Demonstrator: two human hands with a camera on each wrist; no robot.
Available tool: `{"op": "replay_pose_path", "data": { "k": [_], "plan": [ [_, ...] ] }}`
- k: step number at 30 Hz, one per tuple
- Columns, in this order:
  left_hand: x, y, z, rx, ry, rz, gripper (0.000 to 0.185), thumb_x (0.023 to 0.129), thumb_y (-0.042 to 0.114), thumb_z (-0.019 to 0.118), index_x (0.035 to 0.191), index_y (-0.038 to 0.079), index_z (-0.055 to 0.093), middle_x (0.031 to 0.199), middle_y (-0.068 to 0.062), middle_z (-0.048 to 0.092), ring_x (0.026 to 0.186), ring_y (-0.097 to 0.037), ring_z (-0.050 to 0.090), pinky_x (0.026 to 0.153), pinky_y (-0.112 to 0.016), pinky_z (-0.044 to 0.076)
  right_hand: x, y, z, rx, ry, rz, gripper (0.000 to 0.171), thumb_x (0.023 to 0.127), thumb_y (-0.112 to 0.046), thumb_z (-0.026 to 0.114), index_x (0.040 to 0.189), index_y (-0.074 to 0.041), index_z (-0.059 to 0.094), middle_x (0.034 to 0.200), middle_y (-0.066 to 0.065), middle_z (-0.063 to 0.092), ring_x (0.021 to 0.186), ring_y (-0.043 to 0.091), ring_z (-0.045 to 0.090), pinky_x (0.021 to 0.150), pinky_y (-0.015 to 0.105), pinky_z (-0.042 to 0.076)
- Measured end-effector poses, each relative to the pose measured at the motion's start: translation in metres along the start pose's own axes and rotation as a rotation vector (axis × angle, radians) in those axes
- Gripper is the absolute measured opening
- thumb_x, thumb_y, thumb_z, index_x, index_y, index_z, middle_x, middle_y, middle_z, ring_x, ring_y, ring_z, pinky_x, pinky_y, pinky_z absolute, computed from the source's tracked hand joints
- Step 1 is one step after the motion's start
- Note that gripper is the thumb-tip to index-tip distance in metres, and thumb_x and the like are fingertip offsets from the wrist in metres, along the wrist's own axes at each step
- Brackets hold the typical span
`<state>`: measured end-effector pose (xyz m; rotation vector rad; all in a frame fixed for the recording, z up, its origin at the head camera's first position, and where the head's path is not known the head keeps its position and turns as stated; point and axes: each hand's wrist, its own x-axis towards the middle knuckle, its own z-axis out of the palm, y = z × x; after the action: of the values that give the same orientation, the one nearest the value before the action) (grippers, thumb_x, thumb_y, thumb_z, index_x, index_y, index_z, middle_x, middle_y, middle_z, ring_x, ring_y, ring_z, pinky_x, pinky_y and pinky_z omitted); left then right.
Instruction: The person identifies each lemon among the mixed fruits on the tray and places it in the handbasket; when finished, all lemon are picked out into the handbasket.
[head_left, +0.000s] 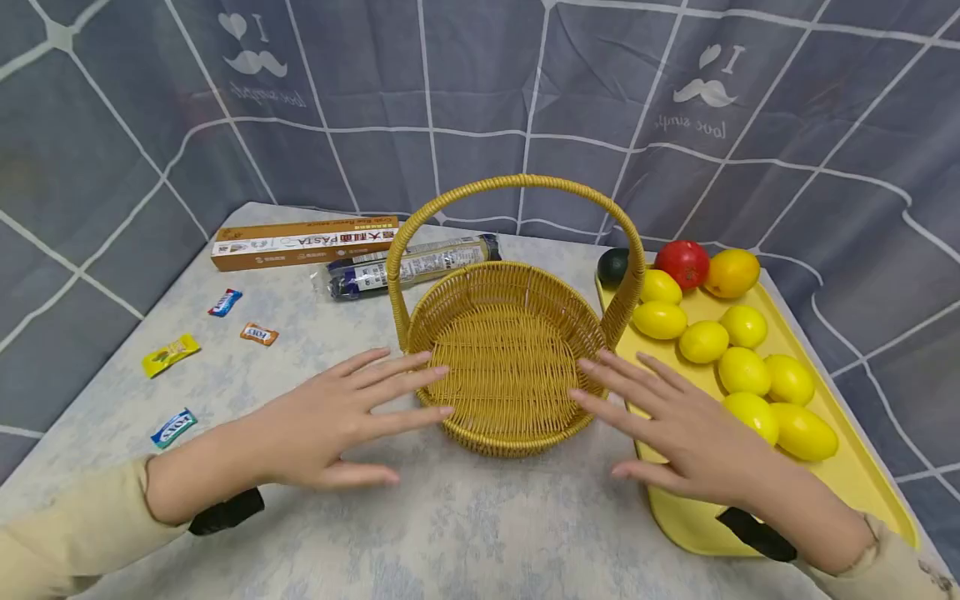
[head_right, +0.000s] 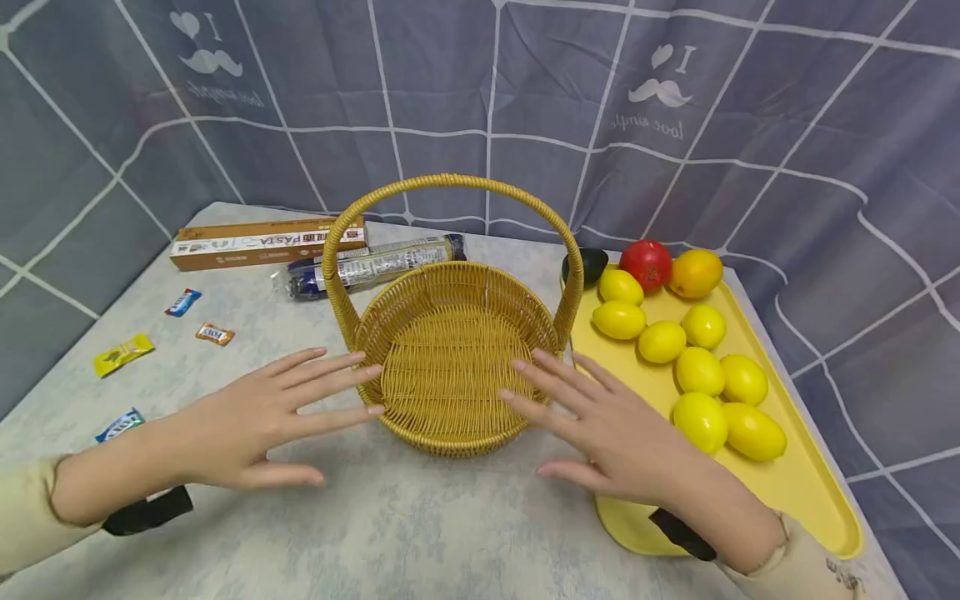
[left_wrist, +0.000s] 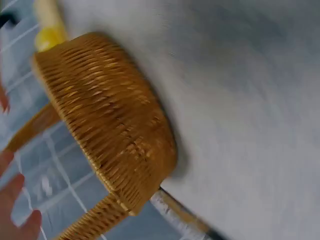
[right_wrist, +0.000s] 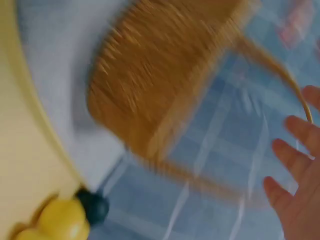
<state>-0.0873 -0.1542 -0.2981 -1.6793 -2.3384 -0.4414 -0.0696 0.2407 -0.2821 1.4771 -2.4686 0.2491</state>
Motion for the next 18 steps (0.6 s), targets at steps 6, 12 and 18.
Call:
{"op": "replay_pose_path", "data": {
  "k": [6,12,18],
  "plan": [
    [-0.016,0.002,0.038,-0.407,0.385,-0.516,0.047,0.091,0.015,0.063,0.137,0.015,0.051,0.143,-0.006,0.037,0.128,-0.027,0.035,0.095,-0.053,0.036,-0.078,0.029,-0.008,0.163,0.402,0.497,0.037,0.096,-0.019,0.056,0.127,0.002,0.056,0.133,0.006,0.05,0.123,0.013,0.042,0.099,0.016,0.03],
    [-0.013,-0.006,0.065,-0.685,0.357,-0.708,0.069,0.09,0.014,0.064,0.149,0.022,0.028,0.153,-0.008,0.013,0.136,-0.032,0.018,0.098,-0.055,0.033,-0.148,0.048,0.02,0.304,0.379,0.866,0.038,0.088,0.007,0.06,0.125,0.007,0.053,0.119,-0.023,0.047,0.104,-0.008,0.042,0.078,0.003,0.036],
    [0.0,-0.019,0.077,-0.787,0.377,-0.743,0.067,0.09,0.017,0.066,0.148,0.017,0.032,0.152,-0.013,0.017,0.133,-0.037,0.024,0.099,-0.052,0.033,-0.158,0.046,0.037,0.254,0.249,0.919,0.046,0.087,-0.002,0.066,0.129,0.005,0.049,0.116,0.01,0.048,0.09,-0.001,0.045,0.066,0.005,0.04]
  ]
}}
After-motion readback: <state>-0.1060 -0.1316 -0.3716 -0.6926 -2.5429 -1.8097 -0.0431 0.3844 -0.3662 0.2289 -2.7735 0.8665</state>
